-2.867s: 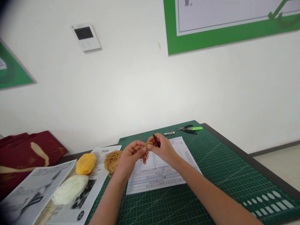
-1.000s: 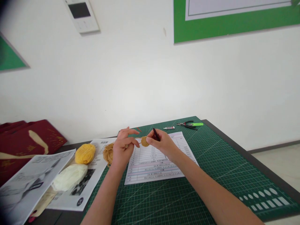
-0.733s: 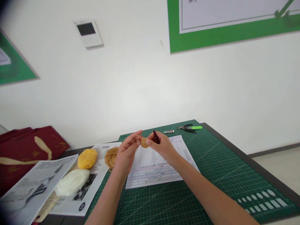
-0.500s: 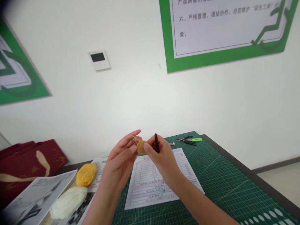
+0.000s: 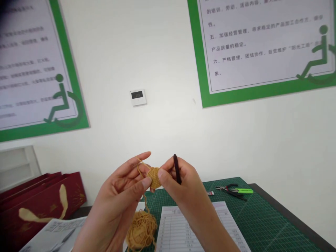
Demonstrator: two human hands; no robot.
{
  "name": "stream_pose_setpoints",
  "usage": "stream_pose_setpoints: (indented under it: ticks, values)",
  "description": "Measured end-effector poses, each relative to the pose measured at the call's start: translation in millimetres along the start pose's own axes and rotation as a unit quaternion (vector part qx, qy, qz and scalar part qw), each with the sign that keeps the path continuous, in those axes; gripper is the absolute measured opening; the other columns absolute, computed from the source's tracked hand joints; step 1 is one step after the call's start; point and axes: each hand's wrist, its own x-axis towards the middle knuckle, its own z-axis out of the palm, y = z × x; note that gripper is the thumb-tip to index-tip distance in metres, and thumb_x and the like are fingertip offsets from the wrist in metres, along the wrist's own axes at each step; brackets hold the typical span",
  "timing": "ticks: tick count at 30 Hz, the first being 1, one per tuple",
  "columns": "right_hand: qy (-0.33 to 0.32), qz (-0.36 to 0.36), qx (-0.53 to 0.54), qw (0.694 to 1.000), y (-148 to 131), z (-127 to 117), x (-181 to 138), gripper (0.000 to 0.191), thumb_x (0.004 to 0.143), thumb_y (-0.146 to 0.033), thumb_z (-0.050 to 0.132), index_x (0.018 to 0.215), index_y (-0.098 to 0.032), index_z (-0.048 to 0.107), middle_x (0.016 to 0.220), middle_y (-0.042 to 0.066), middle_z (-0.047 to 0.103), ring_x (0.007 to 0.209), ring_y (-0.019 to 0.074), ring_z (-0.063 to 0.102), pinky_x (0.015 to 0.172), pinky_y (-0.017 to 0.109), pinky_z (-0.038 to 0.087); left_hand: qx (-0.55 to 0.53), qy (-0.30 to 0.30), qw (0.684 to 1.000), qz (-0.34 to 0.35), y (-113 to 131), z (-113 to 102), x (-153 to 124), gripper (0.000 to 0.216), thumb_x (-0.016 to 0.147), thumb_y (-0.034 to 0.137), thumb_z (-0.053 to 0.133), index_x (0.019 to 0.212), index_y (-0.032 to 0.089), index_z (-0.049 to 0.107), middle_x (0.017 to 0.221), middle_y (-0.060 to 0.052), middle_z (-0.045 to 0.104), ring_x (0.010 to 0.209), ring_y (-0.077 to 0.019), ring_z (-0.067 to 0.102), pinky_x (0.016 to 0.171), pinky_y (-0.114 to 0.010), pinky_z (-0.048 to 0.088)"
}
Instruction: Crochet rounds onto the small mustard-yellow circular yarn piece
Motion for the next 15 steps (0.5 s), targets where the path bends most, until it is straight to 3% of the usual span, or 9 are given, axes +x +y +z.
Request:
stream_pose_setpoints:
  ticks: [7, 15]
  values:
    - [-0.040, 0.003, -0.015, 0.999, 19, -2, -3, 0.031, 0.085, -0.055, 0.067, 0.078, -0.025, 0.062, 0.060, -0.002, 0.048, 0.053, 0.0148, 0.039, 0.054, 0.031, 0.039, 0.003, -0.015, 1.000, -0.015, 4, -9, -1, 0.044, 0.069, 0.016, 0.087, 0.111, 0.024, 0.079, 0.078, -0.003, 0.066, 0.070, -0.0150, 0.059, 0.065, -0.025, 0.052]
    - [-0.040, -0.004, -0.069, 0.997, 13, -8, -1, 0.031, 0.086, -0.054, 0.066, 0.076, -0.025, 0.061, 0.064, 0.001, 0.058, 0.055, 0.0153, 0.047, 0.048, 0.027, 0.037, 0.007, 0.015, 0.999, -0.038, 5, -4, 0, 0.042, 0.068, 0.015, 0.086, 0.109, 0.023, 0.081, 0.081, -0.005, 0.068, 0.073, -0.0160, 0.059, 0.068, -0.026, 0.051]
